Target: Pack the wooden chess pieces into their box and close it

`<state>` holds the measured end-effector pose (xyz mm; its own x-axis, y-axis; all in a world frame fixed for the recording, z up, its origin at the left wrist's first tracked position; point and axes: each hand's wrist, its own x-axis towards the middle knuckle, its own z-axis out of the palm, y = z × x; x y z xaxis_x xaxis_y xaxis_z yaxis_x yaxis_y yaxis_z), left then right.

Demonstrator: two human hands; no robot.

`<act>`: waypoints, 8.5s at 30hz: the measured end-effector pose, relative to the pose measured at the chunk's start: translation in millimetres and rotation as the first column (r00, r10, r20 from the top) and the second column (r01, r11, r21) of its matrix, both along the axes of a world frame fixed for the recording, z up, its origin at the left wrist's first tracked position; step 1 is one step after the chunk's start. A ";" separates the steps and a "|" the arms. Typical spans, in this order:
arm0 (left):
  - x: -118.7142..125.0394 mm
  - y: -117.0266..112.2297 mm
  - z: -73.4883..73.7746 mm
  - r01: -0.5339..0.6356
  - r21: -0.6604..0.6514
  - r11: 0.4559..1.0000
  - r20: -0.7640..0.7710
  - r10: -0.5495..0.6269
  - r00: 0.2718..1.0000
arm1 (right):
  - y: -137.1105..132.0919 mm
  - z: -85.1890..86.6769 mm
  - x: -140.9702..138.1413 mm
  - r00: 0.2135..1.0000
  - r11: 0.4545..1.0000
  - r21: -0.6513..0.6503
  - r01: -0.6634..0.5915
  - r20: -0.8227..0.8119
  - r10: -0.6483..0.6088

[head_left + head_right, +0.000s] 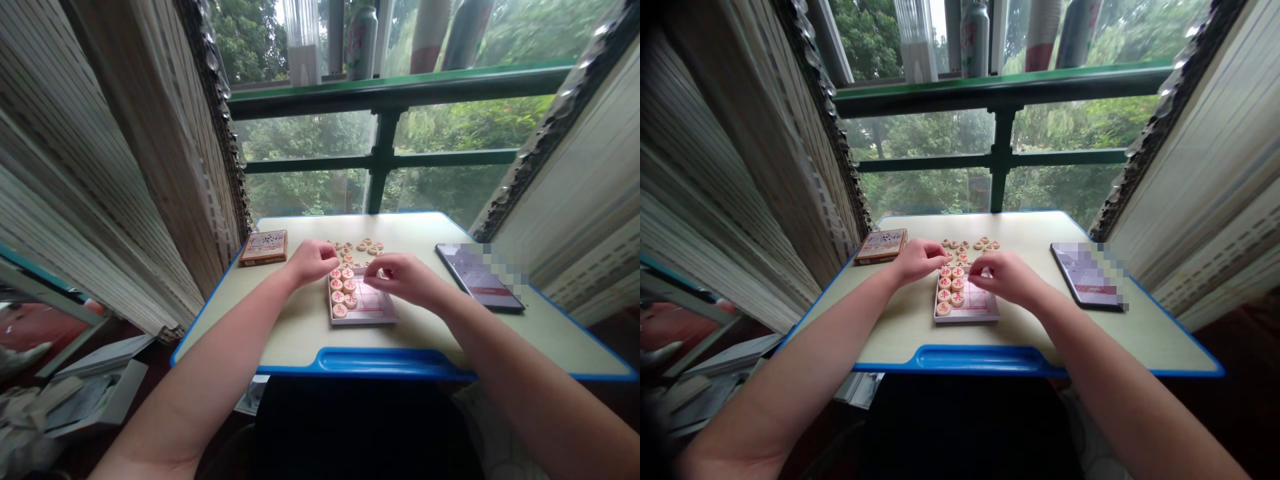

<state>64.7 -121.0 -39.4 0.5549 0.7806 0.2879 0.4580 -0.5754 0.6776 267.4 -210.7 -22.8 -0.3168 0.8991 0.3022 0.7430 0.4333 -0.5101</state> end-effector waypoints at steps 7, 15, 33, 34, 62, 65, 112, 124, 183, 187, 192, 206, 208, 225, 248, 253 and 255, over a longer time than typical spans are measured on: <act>0.4 12.1 -9.5 -0.050 0.169 0.984 -0.121 0.071 0.990 | 62.4 -6.3 31.5 0.906 0.921 0.029 0.390 0.166 -0.389; 1.5 30.1 -28.1 0.121 0.139 0.983 -0.133 -0.103 0.986 | 82.7 -44.2 52.0 0.879 0.916 0.091 0.392 0.256 -0.402; 11.9 13.6 -13.9 0.222 -0.082 0.972 -0.102 -0.229 0.968 | 79.2 -37.5 44.7 0.864 0.883 -0.187 0.430 -0.200 -0.463; 12.0 13.3 -12.6 0.244 -0.083 0.966 -0.110 -0.252 0.961 | 79.2 -38.0 44.8 0.841 0.878 -0.218 0.425 -0.264 -0.473; 0.7 -14.1 10.5 0.076 0.068 0.995 -0.201 -0.060 0.978 | 6.0 -1.7 -8.9 0.935 0.936 -0.211 -0.281 -0.279 0.218; 2.3 -20.6 13.8 0.161 -0.007 0.987 -0.169 -0.160 0.973 | -2.7 -1.5 -12.9 0.949 0.952 -0.005 -0.305 -0.079 0.304; 5.1 -1.7 -9.9 0.016 0.168 0.986 -0.140 0.008 0.990 | -0.8 -12.5 -13.6 0.917 0.904 0.256 -0.341 0.304 0.259; 4.1 5.3 -11.7 -0.034 0.212 0.977 -0.140 0.064 0.988 | 16.7 -15.2 0.3 0.952 0.918 0.297 -0.263 0.235 0.196; 17.9 -21.8 -6.6 0.063 0.562 0.825 -0.043 -0.046 0.998 | 33.0 -14.9 -3.4 0.859 0.976 -0.219 -0.012 -0.502 -0.102; 13.3 -21.4 -3.4 0.063 0.433 0.899 0.081 -0.108 0.991 | 23.9 1.1 7.2 0.842 0.971 -0.235 -0.032 -0.530 -0.100; 5.1 -8.9 -6.2 -0.029 0.335 0.942 0.042 0.016 0.999 | 4.0 21.3 13.1 0.992 0.962 -0.261 -0.080 0.076 0.104; 4.1 5.4 -11.4 -0.106 0.342 0.934 -0.125 0.156 0.980 | -3.5 15.8 1.8 0.901 0.969 -0.233 -0.077 0.400 0.168; 3.2 5.5 -10.9 -0.107 0.347 0.932 -0.123 0.159 0.980 | -3.2 15.9 0.9 0.900 0.971 -0.229 -0.073 0.405 0.163; 5.9 7.4 -11.3 -0.215 -0.008 0.977 0.084 0.215 0.973 | 3.7 12.3 2.8 0.924 0.924 -0.352 -0.148 0.284 0.256; 10.3 2.3 -12.4 -0.157 -0.067 0.985 0.107 0.163 0.981 | 0.2 7.5 -5.4 0.924 0.932 -0.276 -0.236 0.233 0.303; 10.1 2.0 -11.3 -0.158 -0.067 0.985 0.090 0.164 0.982 | 1.2 0.2 -7.6 0.925 0.943 -0.164 -0.290 0.203 0.320; 10.6 0.4 -10.4 -0.162 -0.055 0.985 0.075 0.166 0.983 | 1.1 -1.9 -8.8 0.922 0.945 -0.141 -0.297 0.216 0.322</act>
